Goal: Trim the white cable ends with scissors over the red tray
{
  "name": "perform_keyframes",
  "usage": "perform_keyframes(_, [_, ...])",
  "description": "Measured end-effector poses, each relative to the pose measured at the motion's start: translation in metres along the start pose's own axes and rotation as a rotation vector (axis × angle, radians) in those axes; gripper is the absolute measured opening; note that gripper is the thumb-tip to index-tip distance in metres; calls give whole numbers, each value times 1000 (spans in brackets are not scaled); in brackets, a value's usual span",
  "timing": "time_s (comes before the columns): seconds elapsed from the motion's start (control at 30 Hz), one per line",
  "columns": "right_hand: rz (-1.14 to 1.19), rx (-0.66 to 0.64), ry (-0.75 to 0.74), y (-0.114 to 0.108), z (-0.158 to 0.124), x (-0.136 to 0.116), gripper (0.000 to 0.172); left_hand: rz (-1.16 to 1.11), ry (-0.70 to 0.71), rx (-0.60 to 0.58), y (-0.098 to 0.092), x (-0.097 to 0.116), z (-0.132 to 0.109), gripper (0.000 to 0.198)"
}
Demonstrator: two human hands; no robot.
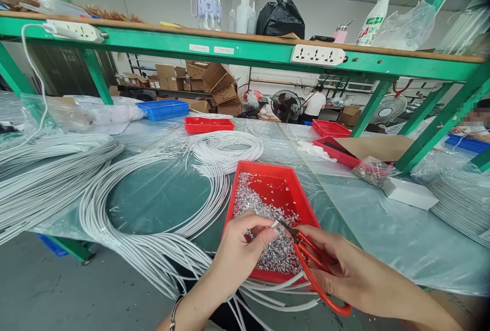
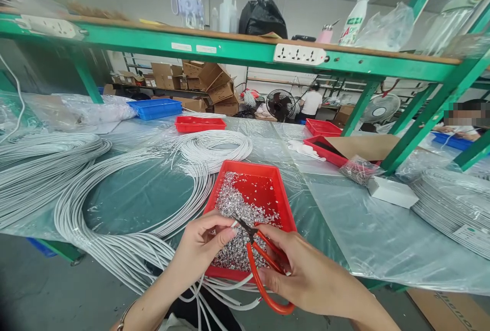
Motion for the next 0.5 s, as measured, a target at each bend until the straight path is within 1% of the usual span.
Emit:
perform_keyframes(0.1, [-82,-11,-33,-2,-1,-7,69,-19,5,11,1,2,0,25])
perform_keyframes(0.13, [-99,-18,-38,-3,-1,-8,69,-46,-17,16,1,2,0,26])
perform_keyframes(0.2, [-123,-20,-39,-5,-1,-11,69,-166,-141,8,1,1,1,35])
perform_keyframes(0.23, [-131,-19,-46,-6,-1,-12,69,-251,-217,-18,2,-1,2,40])
perform_keyframes(0.3, [-149,-22,-75,-8,-2,-16,66,-444,-329,-108,5,-3,1,45])
perform_keyframes(0.43, [-217,-66,-70,-10,-3,-24,53,-910,-476,-360,11,-6,-5,29])
perform_keyframes(0.5, [-221,-66,-94,-12,-1,-28,49,-1063,-552,-434,13,-8,-9,28])
Point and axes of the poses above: each hand's wrist, its own z-axis towards the middle knuckle, its own y-axis out of the palm, x = y × z, the point moved 4 cm from there along z, towards the middle knuckle, and after that the axes turned 10 degrees about -z, right-handed, at the moved point
